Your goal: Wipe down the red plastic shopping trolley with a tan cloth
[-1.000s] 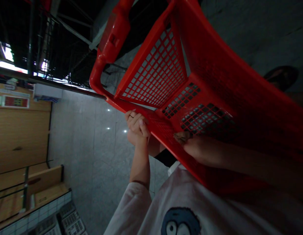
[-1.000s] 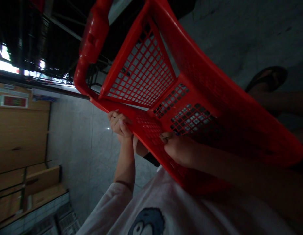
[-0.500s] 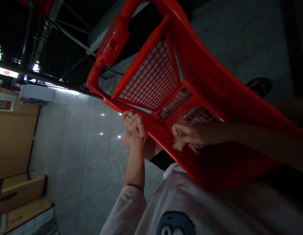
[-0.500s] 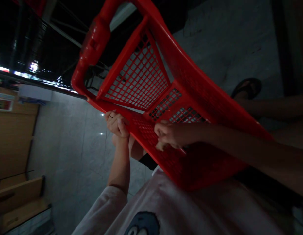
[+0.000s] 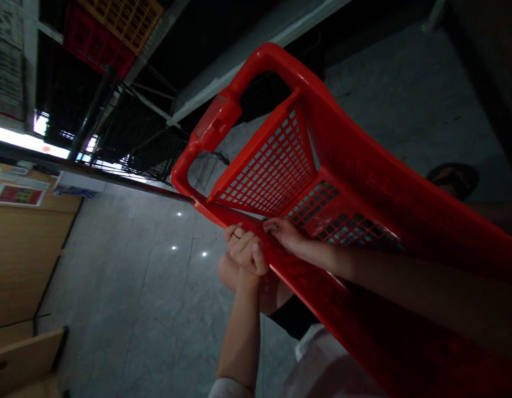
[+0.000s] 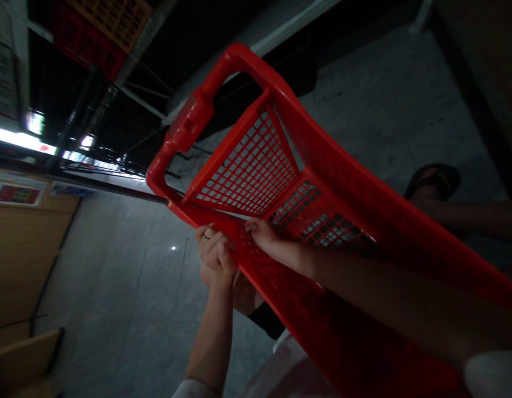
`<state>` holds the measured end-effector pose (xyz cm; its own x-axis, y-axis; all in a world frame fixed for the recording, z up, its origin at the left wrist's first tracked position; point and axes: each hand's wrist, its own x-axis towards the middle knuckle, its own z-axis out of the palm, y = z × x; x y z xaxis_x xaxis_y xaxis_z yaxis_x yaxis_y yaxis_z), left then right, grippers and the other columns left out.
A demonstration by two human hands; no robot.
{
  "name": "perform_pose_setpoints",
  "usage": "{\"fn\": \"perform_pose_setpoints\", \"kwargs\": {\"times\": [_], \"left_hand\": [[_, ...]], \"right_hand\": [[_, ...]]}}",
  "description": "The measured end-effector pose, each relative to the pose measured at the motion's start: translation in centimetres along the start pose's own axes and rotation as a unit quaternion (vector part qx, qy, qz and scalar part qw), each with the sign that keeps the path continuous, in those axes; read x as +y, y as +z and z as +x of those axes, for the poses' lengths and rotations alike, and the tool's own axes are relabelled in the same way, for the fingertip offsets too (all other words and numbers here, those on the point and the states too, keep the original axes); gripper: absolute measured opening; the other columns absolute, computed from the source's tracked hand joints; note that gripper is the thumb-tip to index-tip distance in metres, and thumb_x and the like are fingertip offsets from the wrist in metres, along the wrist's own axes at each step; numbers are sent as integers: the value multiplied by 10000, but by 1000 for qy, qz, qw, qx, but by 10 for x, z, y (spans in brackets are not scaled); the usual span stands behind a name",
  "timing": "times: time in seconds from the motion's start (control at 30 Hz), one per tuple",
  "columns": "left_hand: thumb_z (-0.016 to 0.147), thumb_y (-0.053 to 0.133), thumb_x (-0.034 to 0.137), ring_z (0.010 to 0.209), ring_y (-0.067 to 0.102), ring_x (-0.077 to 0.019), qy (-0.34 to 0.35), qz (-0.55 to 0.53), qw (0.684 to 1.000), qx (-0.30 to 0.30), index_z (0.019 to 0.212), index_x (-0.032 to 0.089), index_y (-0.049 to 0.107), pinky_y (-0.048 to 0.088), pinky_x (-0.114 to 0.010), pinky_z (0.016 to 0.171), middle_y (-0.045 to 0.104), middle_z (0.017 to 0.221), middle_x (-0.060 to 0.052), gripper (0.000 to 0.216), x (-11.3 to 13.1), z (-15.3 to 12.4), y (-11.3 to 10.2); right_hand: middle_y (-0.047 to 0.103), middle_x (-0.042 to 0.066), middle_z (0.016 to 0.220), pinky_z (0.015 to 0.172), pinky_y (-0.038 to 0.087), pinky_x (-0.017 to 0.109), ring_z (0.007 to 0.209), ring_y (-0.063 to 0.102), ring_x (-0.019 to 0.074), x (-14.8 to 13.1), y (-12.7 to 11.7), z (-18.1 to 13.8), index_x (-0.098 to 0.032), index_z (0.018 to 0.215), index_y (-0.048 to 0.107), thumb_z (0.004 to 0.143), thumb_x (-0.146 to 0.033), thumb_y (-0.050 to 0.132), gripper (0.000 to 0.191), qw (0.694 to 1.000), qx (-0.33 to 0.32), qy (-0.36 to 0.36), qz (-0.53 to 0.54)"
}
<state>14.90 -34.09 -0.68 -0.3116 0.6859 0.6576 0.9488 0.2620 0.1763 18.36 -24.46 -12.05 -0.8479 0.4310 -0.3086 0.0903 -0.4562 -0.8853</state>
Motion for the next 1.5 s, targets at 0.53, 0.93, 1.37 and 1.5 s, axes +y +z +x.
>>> {"fn": "perform_pose_setpoints", "kwargs": {"times": [0.53, 0.93, 1.37, 1.5], "left_hand": [[980, 326, 160, 576, 376, -180, -4, -19, 999, 28, 700, 246, 393, 442, -419, 883, 413, 593, 56, 300, 2, -4, 4], [948, 359, 119, 576, 418, -179, -22, -5, 1000, 4, 675, 246, 427, 480, -417, 890, 467, 581, 49, 310, 4, -4, 1], [976, 319, 178, 524, 408, -158, 20, -17, 998, 54, 664, 238, 372, 433, -421, 797, 392, 546, 54, 322, 3, 2, 14], [1014, 287, 210, 516, 424, -152, 22, -14, 998, 56, 653, 240, 397, 404, -427, 768, 383, 546, 52, 379, 4, 0, 18]], "right_hand": [[685, 10, 1532, 1277, 522, 366, 1524, 554, 162, -44, -64, 102, -305, 1528, 638, 1089, -72, 402, 550, 697, -42, -567, -438], [601, 67, 1624, 1315, 477, 408, 1558, 519, 195, -69, -89, 77, -226, 1602, 571, 1095, -82, 365, 566, 691, -4, -578, -435], [522, 88, 1685, 1304, 476, 479, 1574, 501, 243, -78, -80, 101, -259, 1701, 441, 1025, -96, 342, 703, 788, 226, -439, -367], [457, 90, 1730, 1269, 524, 466, 1587, 484, 255, -70, -61, 96, -261, 1727, 387, 1035, -102, 361, 711, 808, 205, -431, -344]]}}
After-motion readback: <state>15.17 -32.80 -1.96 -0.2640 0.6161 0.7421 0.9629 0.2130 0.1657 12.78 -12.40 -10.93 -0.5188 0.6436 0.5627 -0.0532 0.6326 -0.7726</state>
